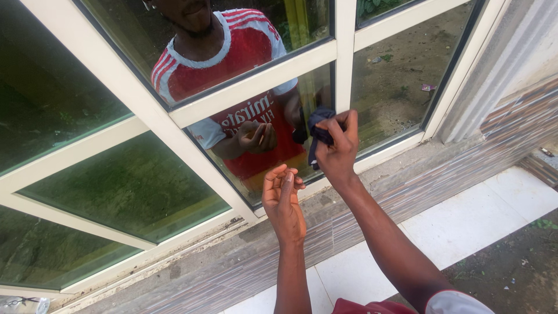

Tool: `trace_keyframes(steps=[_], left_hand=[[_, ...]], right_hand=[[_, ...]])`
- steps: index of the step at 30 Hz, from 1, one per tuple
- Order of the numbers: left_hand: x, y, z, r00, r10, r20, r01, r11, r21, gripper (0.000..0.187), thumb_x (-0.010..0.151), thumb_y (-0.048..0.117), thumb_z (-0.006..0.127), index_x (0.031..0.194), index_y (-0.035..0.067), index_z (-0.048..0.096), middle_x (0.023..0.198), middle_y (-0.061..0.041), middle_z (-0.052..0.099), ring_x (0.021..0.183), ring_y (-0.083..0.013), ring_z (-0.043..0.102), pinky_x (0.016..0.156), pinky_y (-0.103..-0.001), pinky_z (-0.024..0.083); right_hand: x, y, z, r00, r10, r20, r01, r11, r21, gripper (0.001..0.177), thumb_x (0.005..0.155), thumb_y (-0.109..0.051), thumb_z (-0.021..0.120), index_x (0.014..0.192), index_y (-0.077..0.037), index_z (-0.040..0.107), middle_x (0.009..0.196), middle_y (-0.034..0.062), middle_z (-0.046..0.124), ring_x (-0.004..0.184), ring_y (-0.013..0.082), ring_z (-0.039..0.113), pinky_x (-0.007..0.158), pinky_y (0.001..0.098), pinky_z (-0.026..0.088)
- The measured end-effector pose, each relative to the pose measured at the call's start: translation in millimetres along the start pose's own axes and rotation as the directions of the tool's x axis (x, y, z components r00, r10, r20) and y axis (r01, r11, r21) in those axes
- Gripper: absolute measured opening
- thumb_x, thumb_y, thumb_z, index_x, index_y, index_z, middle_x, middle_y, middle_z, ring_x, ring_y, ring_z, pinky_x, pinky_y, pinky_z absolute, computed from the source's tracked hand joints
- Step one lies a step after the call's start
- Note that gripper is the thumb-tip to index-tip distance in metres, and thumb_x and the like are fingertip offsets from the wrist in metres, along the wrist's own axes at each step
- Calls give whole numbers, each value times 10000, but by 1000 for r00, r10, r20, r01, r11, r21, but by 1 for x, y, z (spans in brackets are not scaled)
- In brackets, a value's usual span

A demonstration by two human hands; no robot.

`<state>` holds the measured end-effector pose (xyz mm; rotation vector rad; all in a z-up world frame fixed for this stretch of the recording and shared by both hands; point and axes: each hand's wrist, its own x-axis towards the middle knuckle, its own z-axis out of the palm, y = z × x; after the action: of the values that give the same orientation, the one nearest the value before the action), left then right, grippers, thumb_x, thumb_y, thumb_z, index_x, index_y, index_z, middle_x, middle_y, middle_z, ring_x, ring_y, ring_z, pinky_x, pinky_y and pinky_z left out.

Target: The person wipes the window frame and glass with a cloth after spraying it with liquid from a bottle.

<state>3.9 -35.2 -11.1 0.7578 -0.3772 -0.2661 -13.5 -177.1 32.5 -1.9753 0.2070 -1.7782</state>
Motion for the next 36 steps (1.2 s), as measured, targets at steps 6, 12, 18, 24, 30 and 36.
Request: trace_keyframes(steps=[6, 12, 18, 24, 30, 36], left_hand=[[-4, 7, 1, 1000, 16, 12, -16, 1000, -17, 214, 980, 80, 670, 1187, 32, 649, 1051, -94, 677, 904, -152, 629, 815, -321, 531], [-7, 8, 4, 999, 21, 29, -21, 1000, -13, 216, 977, 70, 665, 1189, 29, 650, 1060, -97, 676, 906, -152, 629, 808, -320, 528], [-6, -2, 5, 999, -25, 42, 25, 1000, -11, 226, 967, 77, 671, 1188, 31, 652, 1067, -100, 681, 902, -151, 634, 807, -324, 538], [-5, -5, 3, 998, -64, 21, 63, 998, 30, 221, 959, 80, 676, 1175, 40, 657, 1059, -99, 688, 901, -149, 647, 808, -327, 551], [-6, -2, 0, 999, -41, 19, 40, 999, 30, 214, 963, 80, 679, 1172, 37, 659, 1057, -96, 684, 902, -151, 641, 804, -326, 545], [-10, 2, 1, 999, -26, 19, 25, 999, 32, 220, 964, 81, 678, 1177, 32, 653, 1066, -101, 684, 904, -153, 637, 801, -326, 541]], right_hand=[[-54, 16, -8, 991, 118, 70, -120, 993, 20, 198, 810, 159, 640, 963, 34, 642, 990, 119, 449, 875, 243, 544, 753, 356, 493], [-50, 14, -10, 981, 171, 92, -175, 984, 40, 242, 778, 173, 621, 959, 18, 661, 985, 115, 459, 867, 241, 557, 743, 340, 505], [9, -3, -2, 1000, 24, 14, -25, 997, 74, 233, 806, 149, 638, 991, 16, 688, 1016, 122, 455, 923, 246, 553, 754, 352, 491], [4, -7, 4, 1000, -16, 8, 16, 997, 77, 185, 834, 116, 670, 986, 11, 691, 1014, 107, 429, 914, 242, 517, 752, 361, 470], [-57, 11, 4, 989, 86, 117, -92, 995, 46, 196, 793, 124, 682, 949, 6, 692, 992, 118, 439, 870, 246, 540, 681, 357, 481], [-62, 12, 2, 982, 125, 143, -136, 988, 69, 262, 783, 140, 681, 1003, 1, 703, 1030, 127, 500, 884, 247, 622, 682, 347, 537]])
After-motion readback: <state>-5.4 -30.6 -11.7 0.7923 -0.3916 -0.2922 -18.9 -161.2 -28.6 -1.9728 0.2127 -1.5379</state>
